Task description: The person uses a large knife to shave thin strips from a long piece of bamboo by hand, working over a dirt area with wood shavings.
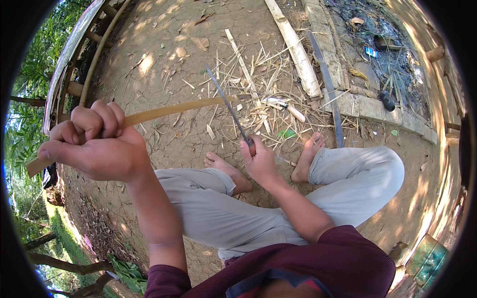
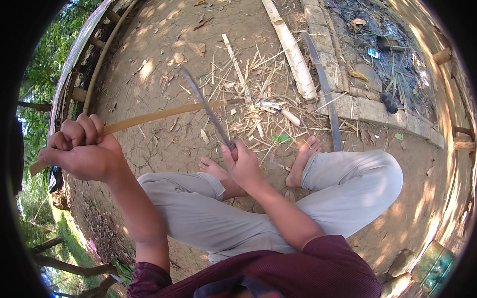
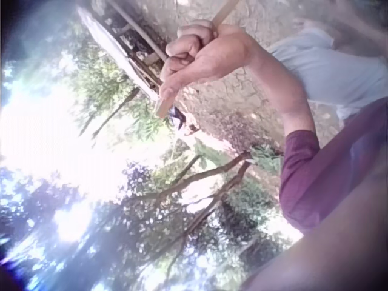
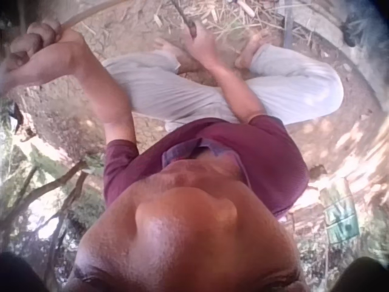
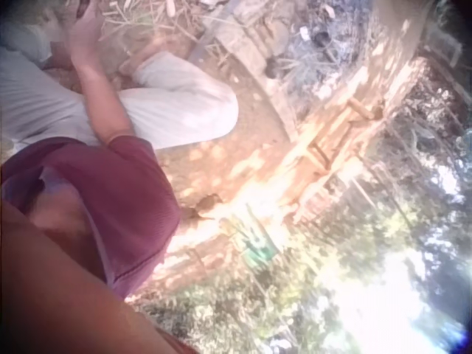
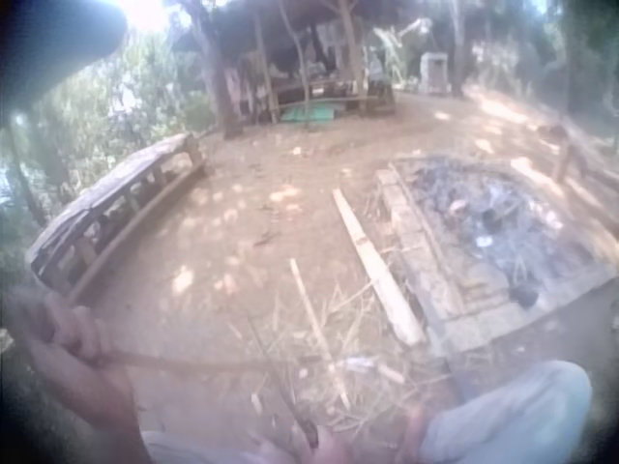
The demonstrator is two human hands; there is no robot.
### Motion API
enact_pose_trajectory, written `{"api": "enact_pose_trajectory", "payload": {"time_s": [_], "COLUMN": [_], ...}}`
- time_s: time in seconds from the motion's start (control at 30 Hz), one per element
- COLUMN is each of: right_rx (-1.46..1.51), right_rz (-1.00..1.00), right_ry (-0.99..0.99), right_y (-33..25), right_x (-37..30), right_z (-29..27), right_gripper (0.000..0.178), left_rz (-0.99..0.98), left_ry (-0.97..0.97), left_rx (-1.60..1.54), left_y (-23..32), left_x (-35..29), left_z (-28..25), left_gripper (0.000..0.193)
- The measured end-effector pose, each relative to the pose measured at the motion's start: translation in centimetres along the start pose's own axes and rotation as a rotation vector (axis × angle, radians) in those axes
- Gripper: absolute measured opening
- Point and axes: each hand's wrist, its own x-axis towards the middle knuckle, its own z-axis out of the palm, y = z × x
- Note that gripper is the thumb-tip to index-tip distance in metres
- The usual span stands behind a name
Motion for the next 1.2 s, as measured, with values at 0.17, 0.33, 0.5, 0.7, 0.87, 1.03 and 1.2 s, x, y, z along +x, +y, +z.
{"api": "enact_pose_trajectory", "payload": {"time_s": [0.17, 0.33, 0.5, 0.7, 0.87, 1.03, 1.2], "right_rx": [-0.106, -0.162, -0.066, -0.251, -0.155, -0.007, 0.002], "right_rz": [-0.03, 0.159, -0.109, 0.328, 0.243, 0.197, 0.259], "right_ry": [0.021, -0.037, -0.004, 0.003, -0.044, -0.089, 0.015], "right_y": [4.2, 4.7, -0.5, 11.8, 6.7, 4.5, 4.4], "right_x": [-0.5, 0.7, -0.5, 0.0, 1.8, 1.7, 0.6], "right_z": [1.5, 1.5, 0.0, 2.1, 1.0, 1.3, 1.7], "right_gripper": [0.032, 0.031, 0.034, 0.043, 0.044, 0.044, 0.043], "left_rz": [0.02, 0.054, 0.014, 0.006, 0.064, -0.069, -0.281], "left_ry": [-0.07, -0.047, 0.006, -0.047, -0.048, -0.313, -0.289], "left_rx": [-0.017, 0.024, -0.03, -0.066, -0.086, 0.005, -0.336], "left_y": [0.0, -0.3, -0.4, 0.2, -1.1, -5.7, -7.8], "left_x": [-0.4, -0.3, -0.2, -0.3, 0.3, -0.4, -0.5], "left_z": [0.6, 0.4, 0.2, 0.2, 0.3, 1.1, 1.1], "left_gripper": [0.055, 0.053, 0.052, 0.051, 0.047, 0.058, 0.079]}}
